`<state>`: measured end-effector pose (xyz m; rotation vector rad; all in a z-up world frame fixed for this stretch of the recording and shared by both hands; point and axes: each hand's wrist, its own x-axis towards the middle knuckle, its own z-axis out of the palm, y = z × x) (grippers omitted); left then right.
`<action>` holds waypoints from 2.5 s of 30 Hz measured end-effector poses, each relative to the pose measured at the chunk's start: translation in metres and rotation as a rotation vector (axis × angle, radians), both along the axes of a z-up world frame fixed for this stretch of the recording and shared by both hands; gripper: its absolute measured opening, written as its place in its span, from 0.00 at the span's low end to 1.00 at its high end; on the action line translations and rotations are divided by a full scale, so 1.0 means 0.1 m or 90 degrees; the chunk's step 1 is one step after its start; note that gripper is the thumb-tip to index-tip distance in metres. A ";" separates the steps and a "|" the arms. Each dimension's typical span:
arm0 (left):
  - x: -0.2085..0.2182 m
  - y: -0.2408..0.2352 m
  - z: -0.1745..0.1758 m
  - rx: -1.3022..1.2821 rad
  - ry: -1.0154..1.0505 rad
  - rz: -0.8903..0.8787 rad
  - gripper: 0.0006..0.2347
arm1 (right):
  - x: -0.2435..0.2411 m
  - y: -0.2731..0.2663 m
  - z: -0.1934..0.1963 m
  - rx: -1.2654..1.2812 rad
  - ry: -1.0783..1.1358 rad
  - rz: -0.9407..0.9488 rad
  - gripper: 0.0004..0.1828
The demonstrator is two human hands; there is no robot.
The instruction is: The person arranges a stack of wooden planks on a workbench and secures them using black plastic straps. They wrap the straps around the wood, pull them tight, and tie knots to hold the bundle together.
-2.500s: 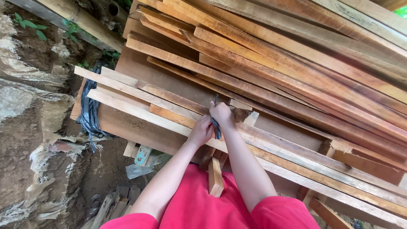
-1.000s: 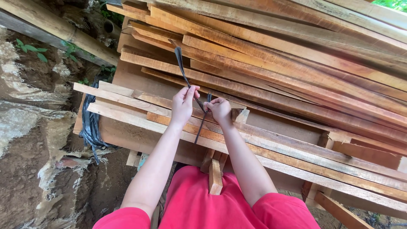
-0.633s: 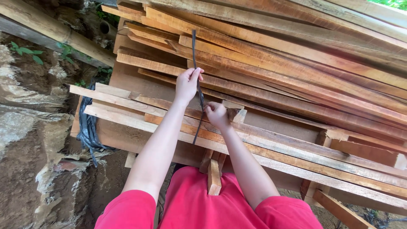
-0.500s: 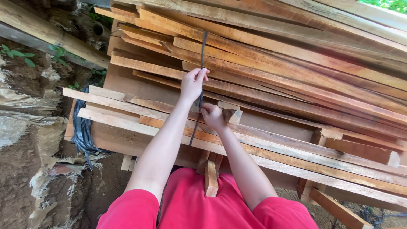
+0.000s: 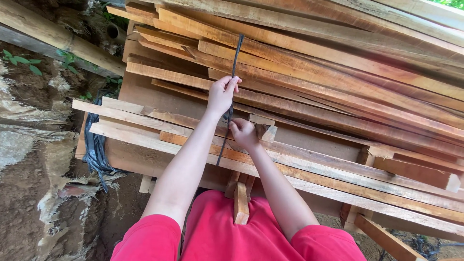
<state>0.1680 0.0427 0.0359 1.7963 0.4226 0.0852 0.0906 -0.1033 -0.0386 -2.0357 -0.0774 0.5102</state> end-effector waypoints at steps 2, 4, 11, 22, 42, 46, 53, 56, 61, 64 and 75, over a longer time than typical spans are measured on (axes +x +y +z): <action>0.01 -0.07 0.06 -0.003 -0.003 0.000 0.11 | 0.00 -0.03 -0.12 0.007 -0.025 0.018 0.06; -0.03 -0.11 0.14 -0.001 -0.004 0.002 0.11 | -0.01 -0.04 -0.15 0.019 -0.048 0.037 0.06; -0.33 0.22 0.41 0.051 0.270 -0.402 0.21 | 0.07 -0.01 0.15 0.085 -0.010 0.032 0.08; -0.77 0.50 -0.07 0.167 0.292 -0.358 0.10 | 0.11 0.12 0.15 0.204 0.074 0.013 0.07; -1.11 -0.14 -0.07 0.416 0.439 -0.130 0.27 | 0.18 0.00 -0.21 0.051 0.124 0.061 0.12; -1.02 -0.20 -0.38 0.316 0.476 -0.075 0.23 | 0.20 0.03 -0.07 0.055 0.135 0.052 0.12; -1.22 -0.27 -0.67 0.384 0.237 0.116 0.12 | 0.19 0.03 -0.24 0.038 0.160 0.058 0.13; -1.39 -0.25 -0.76 0.418 0.056 0.137 0.09 | 0.23 0.07 -0.30 0.000 0.159 0.073 0.15; -1.45 -0.26 -0.53 0.400 -0.045 0.088 0.07 | 0.23 0.07 -0.27 -0.018 0.140 0.088 0.16; -1.44 -0.27 -0.57 0.392 -0.038 0.087 0.05 | 0.19 0.04 -0.15 -0.030 0.164 0.076 0.15; -1.44 -0.14 -0.82 0.322 0.054 0.094 0.04 | -0.07 -0.05 0.13 0.079 -0.258 0.071 0.14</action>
